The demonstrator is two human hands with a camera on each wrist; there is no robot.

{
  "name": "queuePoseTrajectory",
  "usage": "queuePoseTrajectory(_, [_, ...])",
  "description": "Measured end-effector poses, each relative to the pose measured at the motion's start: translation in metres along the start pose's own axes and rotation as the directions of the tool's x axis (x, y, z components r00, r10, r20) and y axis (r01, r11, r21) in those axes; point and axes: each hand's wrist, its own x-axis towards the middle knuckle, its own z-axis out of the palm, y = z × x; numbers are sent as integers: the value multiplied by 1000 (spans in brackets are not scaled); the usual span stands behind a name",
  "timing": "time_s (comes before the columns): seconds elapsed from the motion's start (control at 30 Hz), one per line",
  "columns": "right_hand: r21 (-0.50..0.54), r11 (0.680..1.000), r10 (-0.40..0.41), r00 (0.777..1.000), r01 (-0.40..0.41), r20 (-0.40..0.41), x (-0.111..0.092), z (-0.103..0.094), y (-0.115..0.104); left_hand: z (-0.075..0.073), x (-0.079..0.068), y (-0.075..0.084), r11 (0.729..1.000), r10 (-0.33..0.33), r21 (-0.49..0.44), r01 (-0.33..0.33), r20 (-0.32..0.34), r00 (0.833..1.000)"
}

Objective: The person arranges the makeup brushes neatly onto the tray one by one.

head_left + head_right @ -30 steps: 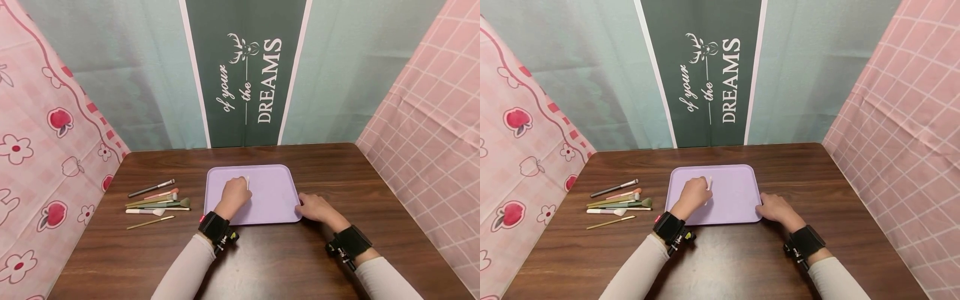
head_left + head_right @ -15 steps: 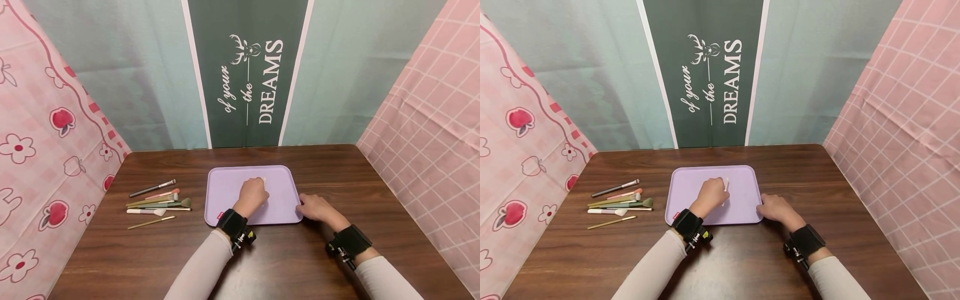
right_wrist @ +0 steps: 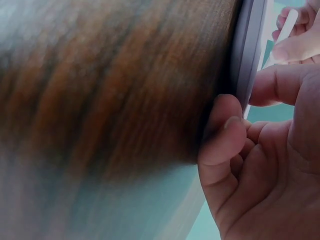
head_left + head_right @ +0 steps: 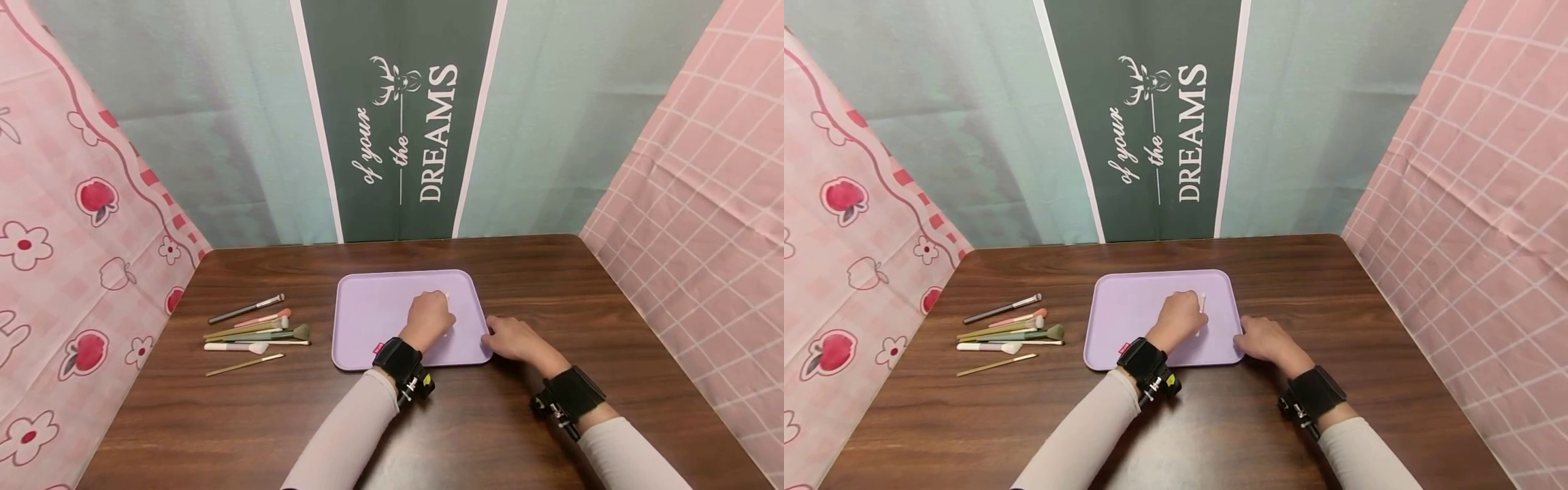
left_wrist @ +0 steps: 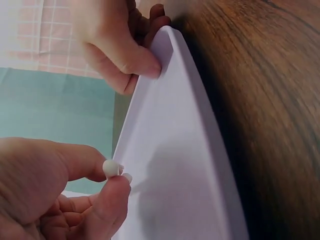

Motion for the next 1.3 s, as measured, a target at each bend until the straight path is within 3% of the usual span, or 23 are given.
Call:
queuePoseTrajectory(0.77, [-14, 1000, -10, 999, 10, -33, -1, 1, 0, 21, 13, 19, 1000, -23, -15, 24, 41, 999])
queuePoseTrajectory(1.3, [-12, 1000, -19, 999, 19, -30, -2, 0, 0, 27, 21, 28, 1000, -23, 8, 22, 73, 997])
